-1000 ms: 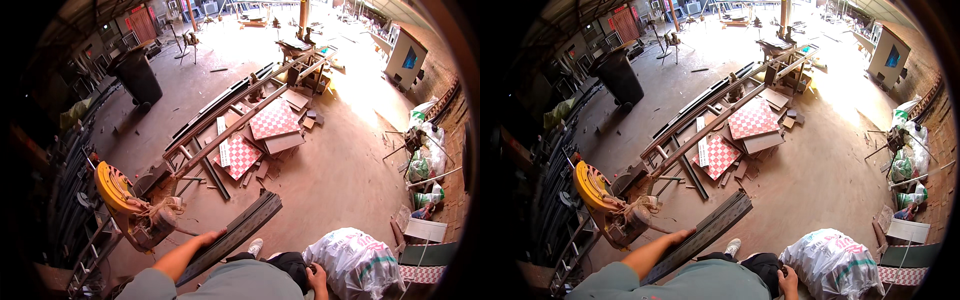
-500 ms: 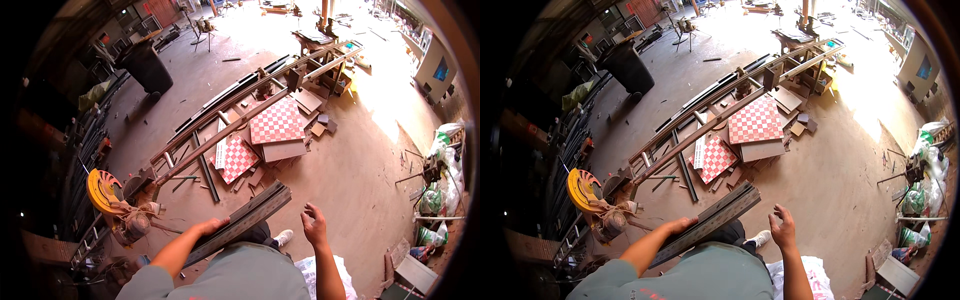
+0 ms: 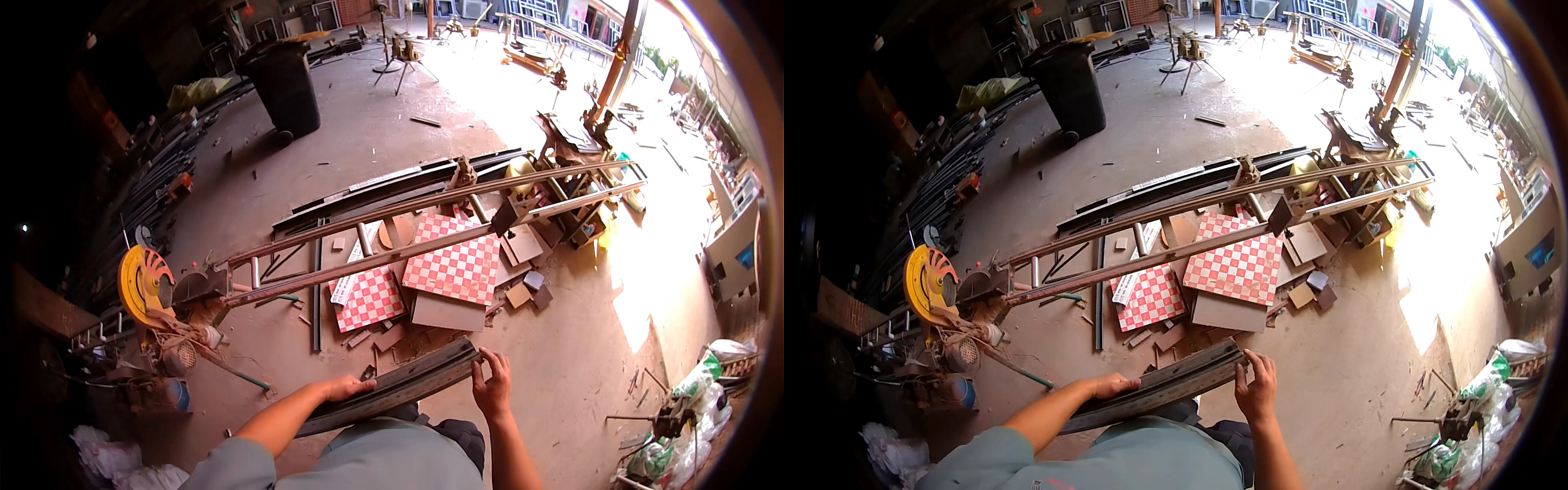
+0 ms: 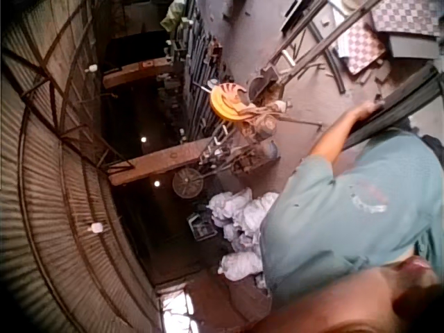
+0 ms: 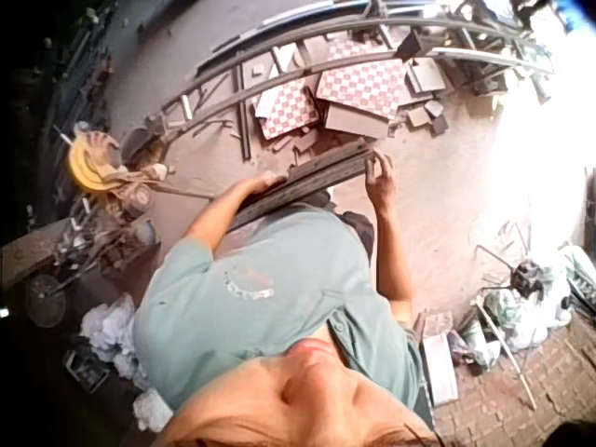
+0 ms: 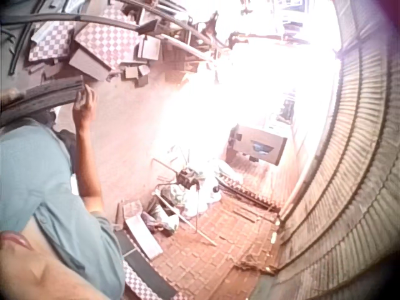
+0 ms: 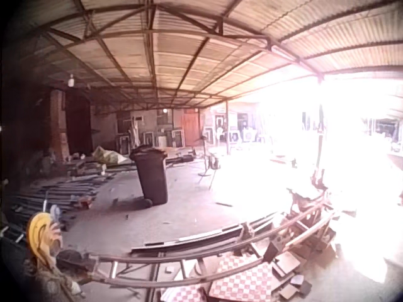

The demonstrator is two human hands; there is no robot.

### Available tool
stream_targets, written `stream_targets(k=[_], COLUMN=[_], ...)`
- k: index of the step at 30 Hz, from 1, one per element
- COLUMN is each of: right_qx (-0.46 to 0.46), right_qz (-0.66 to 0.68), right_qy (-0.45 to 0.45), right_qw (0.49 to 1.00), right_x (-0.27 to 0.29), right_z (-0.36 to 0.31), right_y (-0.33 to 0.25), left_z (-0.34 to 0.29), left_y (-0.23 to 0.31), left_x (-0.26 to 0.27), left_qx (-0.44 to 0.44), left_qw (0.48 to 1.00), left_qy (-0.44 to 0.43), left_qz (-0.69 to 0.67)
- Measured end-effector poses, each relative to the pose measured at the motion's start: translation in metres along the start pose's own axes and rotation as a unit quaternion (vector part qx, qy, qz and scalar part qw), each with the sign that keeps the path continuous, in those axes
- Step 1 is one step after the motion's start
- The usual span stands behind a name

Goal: The person picks up a metal profile from a large stack, carries it through a workshop to an outdoor area, and peels the protective plastic film off the surface of the metal by hand.

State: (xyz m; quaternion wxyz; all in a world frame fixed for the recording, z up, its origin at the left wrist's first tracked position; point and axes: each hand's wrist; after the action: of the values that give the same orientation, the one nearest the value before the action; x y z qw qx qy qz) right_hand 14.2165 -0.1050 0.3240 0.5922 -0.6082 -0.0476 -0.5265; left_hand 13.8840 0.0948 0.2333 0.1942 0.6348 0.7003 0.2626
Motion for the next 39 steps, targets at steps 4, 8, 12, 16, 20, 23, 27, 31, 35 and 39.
stream_targets(k=[4,8,12,16,20,23,27,31,35,39], right_qx=[0.035,0.100,0.181,0.244,0.271,0.285,0.308,0.322,0.350,0.413], right_qz=[0.006,0.033,0.050,0.036,0.014,-0.006,-0.028,-0.066,-0.071,-0.076], right_qy=[0.009,0.003,-0.025,-0.101,-0.155,-0.186,-0.205,-0.213,-0.219,-0.198], right_qw=[0.999,0.994,0.982,0.964,0.950,0.940,0.929,0.920,0.908,0.886], right_x=[0.007,0.007,0.004,0.001,-0.011,-0.025,-0.049,-0.064,-0.072,-0.086], right_z=[0.051,0.098,0.143,0.175,0.189,0.189,0.186,0.184,0.186,0.187], right_y=[0.023,0.043,0.066,0.073,0.093,0.102,0.104,0.098,0.082,0.074], left_z=[0.017,0.014,0.005,0.015,0.014,0.022,0.033,0.031,0.041,0.048], left_y=[0.035,0.064,0.102,0.079,0.109,0.099,0.050,0.099,0.100,0.079], left_x=[0.002,-0.015,-0.041,-0.085,-0.130,-0.155,-0.216,-0.222,-0.239,-0.246], left_qx=[0.035,0.037,0.036,0.031,0.073,0.077,-0.061,-0.148,-0.201,-0.164], left_qw=[0.999,0.994,0.985,0.970,0.950,0.935,0.880,0.878,0.881,0.850], left_qy=[0.025,0.079,0.124,0.161,0.183,0.171,0.108,0.109,0.213,0.232], left_qz=[-0.007,-0.060,-0.114,-0.180,-0.244,-0.301,-0.459,-0.442,-0.372,-0.444])
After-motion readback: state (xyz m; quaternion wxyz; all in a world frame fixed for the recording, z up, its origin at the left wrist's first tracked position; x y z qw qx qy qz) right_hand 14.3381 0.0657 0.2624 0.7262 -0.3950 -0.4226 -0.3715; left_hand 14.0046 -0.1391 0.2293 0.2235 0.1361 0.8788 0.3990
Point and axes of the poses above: each hand's wrist, its own z-axis towards the middle knuckle, its own x-axis out of the back of the hand, y = z × x, and after that the axes turned 6 degrees about -z, right-handed
